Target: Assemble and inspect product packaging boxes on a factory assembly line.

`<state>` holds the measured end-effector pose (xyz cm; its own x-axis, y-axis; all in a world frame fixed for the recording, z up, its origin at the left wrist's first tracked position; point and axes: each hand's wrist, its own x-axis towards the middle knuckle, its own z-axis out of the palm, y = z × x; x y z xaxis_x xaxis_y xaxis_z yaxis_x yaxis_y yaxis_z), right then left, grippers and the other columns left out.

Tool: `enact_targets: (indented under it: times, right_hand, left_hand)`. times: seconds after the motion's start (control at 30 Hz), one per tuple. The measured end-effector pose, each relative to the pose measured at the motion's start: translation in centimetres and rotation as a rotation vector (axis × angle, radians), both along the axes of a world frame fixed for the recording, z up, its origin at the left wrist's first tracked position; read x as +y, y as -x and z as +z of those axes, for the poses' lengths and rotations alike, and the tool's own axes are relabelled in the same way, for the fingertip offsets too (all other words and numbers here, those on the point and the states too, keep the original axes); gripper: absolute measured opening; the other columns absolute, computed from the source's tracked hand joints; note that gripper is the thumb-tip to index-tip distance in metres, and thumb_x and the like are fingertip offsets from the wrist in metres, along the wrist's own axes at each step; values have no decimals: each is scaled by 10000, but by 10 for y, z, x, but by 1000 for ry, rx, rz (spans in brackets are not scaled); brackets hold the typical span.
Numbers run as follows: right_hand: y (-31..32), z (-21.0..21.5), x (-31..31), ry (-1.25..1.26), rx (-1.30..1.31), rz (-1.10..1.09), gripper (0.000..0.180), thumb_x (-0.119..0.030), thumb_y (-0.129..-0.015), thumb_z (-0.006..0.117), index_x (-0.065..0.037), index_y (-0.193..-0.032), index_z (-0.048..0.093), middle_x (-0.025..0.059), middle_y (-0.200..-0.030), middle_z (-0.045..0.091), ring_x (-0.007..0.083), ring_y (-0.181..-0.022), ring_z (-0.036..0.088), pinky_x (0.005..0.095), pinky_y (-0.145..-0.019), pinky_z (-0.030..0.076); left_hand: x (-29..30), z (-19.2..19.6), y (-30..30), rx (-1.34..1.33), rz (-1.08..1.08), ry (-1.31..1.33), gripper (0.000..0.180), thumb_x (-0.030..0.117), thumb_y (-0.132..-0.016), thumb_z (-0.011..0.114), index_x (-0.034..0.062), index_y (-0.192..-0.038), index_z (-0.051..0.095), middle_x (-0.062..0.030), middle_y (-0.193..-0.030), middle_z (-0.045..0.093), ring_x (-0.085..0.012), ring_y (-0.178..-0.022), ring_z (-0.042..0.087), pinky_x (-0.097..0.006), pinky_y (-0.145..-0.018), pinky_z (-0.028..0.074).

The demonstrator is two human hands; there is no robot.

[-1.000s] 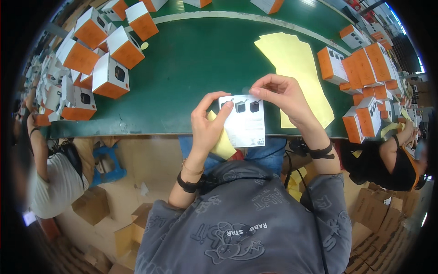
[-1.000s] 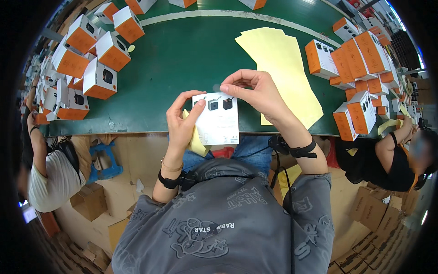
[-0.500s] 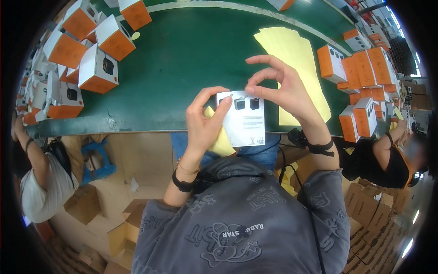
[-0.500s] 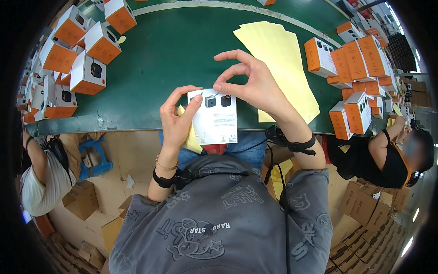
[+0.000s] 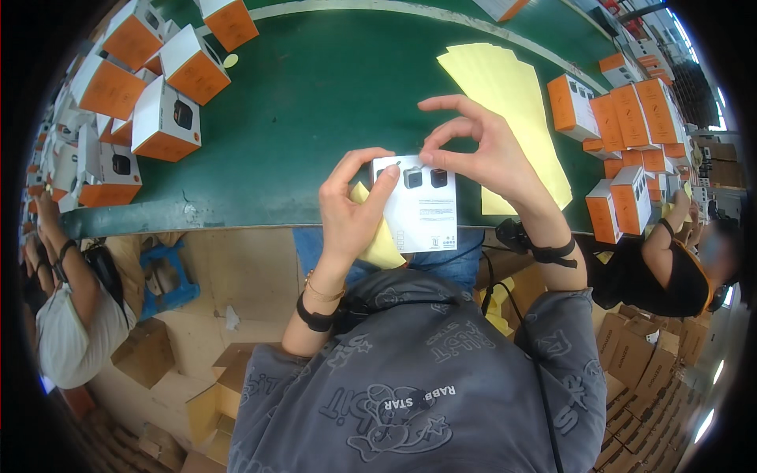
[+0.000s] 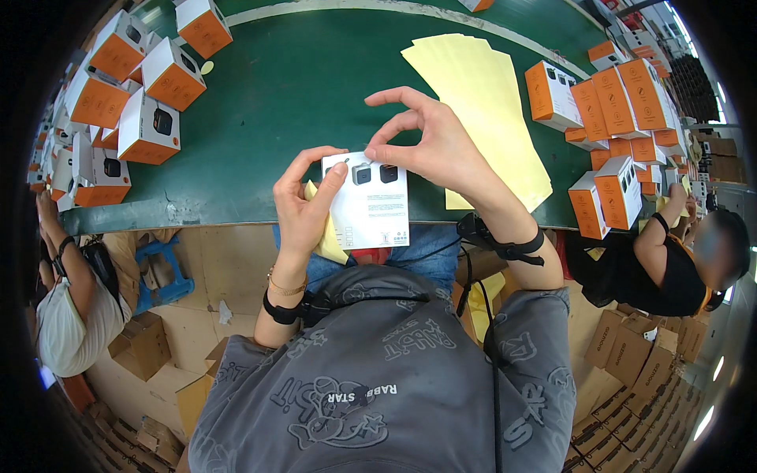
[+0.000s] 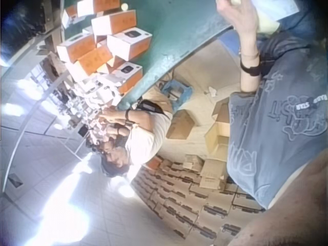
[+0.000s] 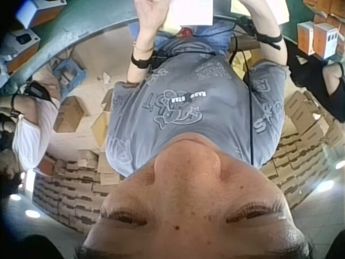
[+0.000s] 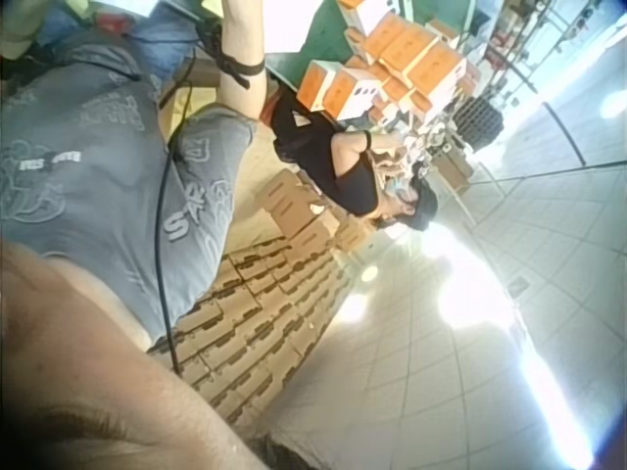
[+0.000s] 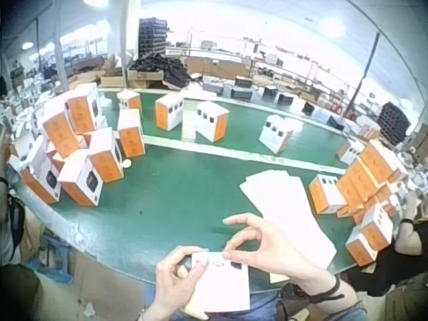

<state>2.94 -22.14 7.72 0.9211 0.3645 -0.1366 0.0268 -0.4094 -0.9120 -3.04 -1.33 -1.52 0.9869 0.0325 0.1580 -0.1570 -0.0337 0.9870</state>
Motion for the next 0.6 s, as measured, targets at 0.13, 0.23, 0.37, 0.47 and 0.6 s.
enact_targets:
  times: [0.13,0.23,0.37,0.47,0.6]
  right_hand:
    - [-1,-2,0,10,-4,2,608,-149,-817,863,-73,-1377,637,29,-868,810,95,-938,710,367,-1109,416]
    - [0,-2,0,-4,17,6,616,-153,-820,861,-76,-1386,631,28,-868,810,95,-948,709,377,-1124,403]
    - [-1,-3,1,32,-7,6,629,-150,-823,855,-73,-1400,617,23,-865,809,91,-935,710,372,-1112,415]
    - [-1,-5,1,32,-17,-3,634,-147,-821,853,-70,-1402,613,15,-864,807,92,-929,710,365,-1105,420]
    - [1,-4,2,38,-35,-5,634,-145,-820,851,-71,-1403,614,11,-866,807,94,-929,711,357,-1102,423]
  left_hand:
    - [-2,5,1,88,19,95,184,88,-931,748,-7,-1089,740,-84,-1014,737,-154,-937,691,-291,-822,540]
    - [-2,5,1,80,23,88,184,90,-931,749,-5,-1089,741,-85,-1012,738,-155,-935,692,-292,-820,541]
    - [-2,5,1,80,19,86,187,94,-931,750,-3,-1090,742,-89,-1008,737,-157,-934,693,-294,-821,541]
    - [1,-5,-1,-45,8,-4,186,71,-987,720,-29,-1145,726,-76,-1053,749,-84,-876,697,-217,-674,561]
    - [-2,3,1,61,30,79,193,97,-929,755,-3,-1094,744,-93,-1008,738,-163,-931,696,-298,-823,543]
